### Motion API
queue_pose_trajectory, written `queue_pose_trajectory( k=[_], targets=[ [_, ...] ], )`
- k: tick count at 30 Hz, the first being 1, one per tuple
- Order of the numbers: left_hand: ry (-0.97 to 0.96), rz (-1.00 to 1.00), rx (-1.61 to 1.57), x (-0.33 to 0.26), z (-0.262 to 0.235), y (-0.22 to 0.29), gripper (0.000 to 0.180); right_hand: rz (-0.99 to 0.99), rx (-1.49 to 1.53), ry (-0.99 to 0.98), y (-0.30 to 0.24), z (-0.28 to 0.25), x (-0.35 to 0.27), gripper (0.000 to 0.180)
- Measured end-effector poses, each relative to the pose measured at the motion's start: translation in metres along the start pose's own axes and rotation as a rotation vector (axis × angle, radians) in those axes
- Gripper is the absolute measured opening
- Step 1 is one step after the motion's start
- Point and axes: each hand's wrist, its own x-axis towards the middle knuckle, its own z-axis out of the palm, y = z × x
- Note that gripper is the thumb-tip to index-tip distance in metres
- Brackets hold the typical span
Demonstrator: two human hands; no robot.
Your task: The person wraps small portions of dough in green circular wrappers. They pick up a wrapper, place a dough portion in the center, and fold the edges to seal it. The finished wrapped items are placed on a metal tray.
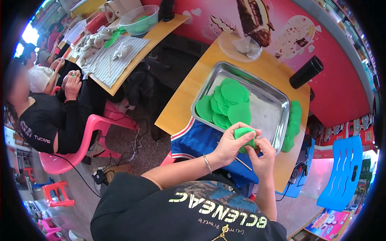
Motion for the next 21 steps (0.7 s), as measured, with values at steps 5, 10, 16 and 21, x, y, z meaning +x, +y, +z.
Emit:
queue_pose_trajectory(
  k=[5, 10, 16, 21],
  targets=[
    [-0.005, -0.025, -0.08, -0.001, 0.001, -0.002, 0.017, -0.049, 0.1, -0.056, -0.009, 0.004, 0.003, 0.015],
    [-0.008, -0.084, -0.027, -0.004, -0.008, -0.007, 0.018, -0.085, 0.003, -0.021, 0.008, 0.005, 0.0, 0.014],
    [0.045, -0.125, -0.143, -0.006, -0.012, -0.015, 0.02, 0.219, 0.254, -0.05, 0.012, 0.001, -0.007, 0.019],
    [0.053, -0.121, -0.239, -0.005, -0.006, -0.004, 0.026, 0.161, 0.517, 0.099, 0.019, 0.013, -0.002, 0.026]
  ],
)
